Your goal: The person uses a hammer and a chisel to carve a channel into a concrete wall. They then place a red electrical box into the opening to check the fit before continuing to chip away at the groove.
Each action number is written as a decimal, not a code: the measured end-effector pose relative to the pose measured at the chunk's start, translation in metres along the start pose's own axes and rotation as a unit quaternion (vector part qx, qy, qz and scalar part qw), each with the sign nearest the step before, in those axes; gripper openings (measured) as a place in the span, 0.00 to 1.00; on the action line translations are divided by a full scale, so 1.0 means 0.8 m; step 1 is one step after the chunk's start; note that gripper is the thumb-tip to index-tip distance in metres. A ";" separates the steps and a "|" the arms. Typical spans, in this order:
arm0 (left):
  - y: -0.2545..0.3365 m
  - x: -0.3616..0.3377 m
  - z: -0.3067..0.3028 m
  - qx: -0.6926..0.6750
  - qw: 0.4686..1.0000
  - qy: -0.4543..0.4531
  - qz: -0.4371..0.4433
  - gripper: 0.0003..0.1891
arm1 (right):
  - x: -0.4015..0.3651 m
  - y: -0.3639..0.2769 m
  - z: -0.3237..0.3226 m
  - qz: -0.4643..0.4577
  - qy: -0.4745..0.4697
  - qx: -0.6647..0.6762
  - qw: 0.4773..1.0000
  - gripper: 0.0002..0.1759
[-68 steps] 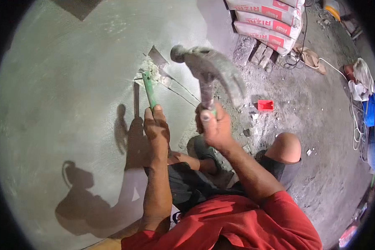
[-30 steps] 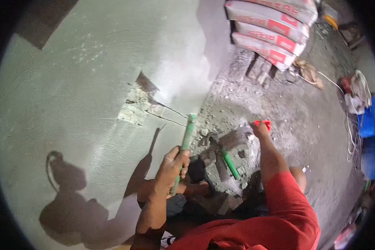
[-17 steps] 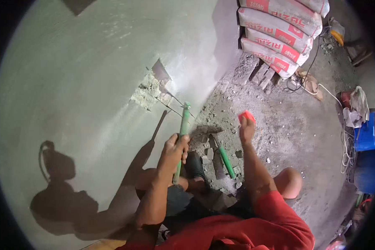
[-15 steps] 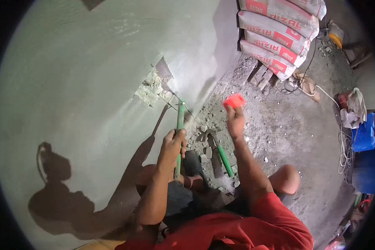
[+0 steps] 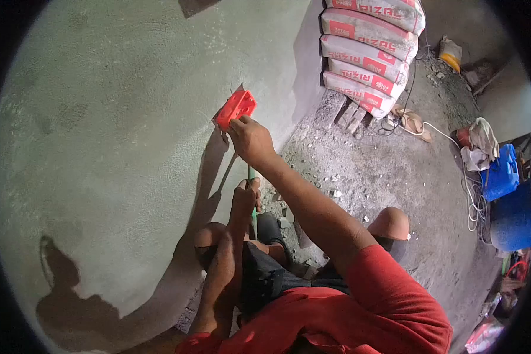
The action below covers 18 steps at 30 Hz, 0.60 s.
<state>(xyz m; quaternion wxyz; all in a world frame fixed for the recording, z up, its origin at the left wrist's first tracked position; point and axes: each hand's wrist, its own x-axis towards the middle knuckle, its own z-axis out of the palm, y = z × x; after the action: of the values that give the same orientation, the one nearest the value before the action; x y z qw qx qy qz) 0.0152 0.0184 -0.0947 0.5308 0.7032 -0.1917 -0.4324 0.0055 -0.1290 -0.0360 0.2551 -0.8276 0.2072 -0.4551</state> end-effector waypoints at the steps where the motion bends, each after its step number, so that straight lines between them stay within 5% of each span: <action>1: 0.000 0.001 0.000 0.008 1.000 -0.004 -0.001 0.13 | 0.002 -0.001 0.002 0.002 0.003 -0.002 1.000 0.07; 18: 0.000 -0.009 0.015 0.068 0.996 -0.027 -0.049 0.15 | 0.004 0.001 0.030 0.012 -0.041 0.029 0.999 0.10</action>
<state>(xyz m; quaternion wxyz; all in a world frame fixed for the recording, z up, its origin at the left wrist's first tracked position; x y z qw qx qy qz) 0.0019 0.0167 -0.0924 0.4547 0.7340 -0.2008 -0.4627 0.0273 -0.1262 -0.0453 0.2926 -0.8354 0.1933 -0.4232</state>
